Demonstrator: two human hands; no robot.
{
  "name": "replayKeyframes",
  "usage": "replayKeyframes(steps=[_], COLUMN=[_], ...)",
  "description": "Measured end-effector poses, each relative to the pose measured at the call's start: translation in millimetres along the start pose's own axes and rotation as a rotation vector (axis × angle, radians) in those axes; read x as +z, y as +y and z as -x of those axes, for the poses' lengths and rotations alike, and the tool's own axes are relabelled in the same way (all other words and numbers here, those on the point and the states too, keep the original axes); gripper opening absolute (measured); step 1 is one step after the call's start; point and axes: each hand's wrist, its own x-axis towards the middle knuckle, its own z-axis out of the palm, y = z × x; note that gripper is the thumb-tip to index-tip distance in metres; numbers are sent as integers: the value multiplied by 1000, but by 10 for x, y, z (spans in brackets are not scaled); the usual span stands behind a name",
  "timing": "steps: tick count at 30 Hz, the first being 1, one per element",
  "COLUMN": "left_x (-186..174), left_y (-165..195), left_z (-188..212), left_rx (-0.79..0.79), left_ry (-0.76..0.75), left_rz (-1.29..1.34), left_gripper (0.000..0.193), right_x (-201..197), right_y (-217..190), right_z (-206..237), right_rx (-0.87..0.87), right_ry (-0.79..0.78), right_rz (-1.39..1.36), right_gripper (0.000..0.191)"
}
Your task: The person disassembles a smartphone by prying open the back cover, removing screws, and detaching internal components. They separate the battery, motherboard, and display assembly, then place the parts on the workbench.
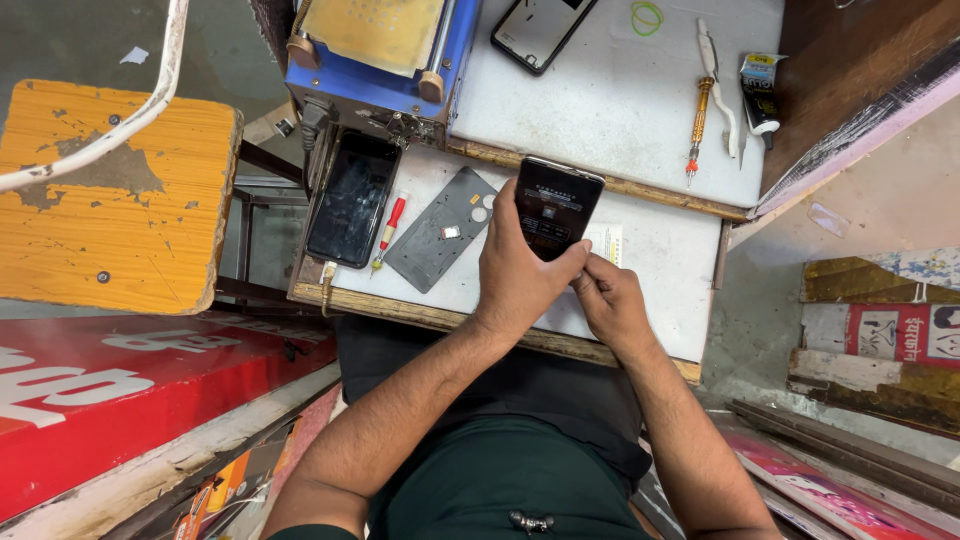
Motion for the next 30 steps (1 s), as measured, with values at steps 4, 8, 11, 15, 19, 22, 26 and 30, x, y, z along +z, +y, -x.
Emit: replayKeyframes(steps=[4,8,11,15,19,22,26,30], left_x=[1,8,18,2,-55,-50,-39,-64], left_y=[28,40,34,-34,-164,-226,-257,-282], left_z=[7,12,15,2,10,65,86,78], left_rx=[32,33,55,119,194,281,322,361], left_ry=[-12,-57,-58,-18,-23,-48,-109,-104], left_rz=[-34,-34,-37,22,26,-29,-62,-91], left_gripper=[97,95,94,94,96,100,98,98], right_x=[11,3,15,-59,-400,-650,-759,-790], right_y=[42,53,10,-248,-654,-935,-1138,-1160], right_z=[-6,-10,-12,-54,-109,-72,-86,-130], right_rx=[-23,-30,-46,15,-120,-260,-191,-183], right_ry=[36,68,89,82,33,61,9,-46], right_rz=[18,14,9,70,280,262,360,384], right_gripper=[20,21,21,18,25,27,26,27])
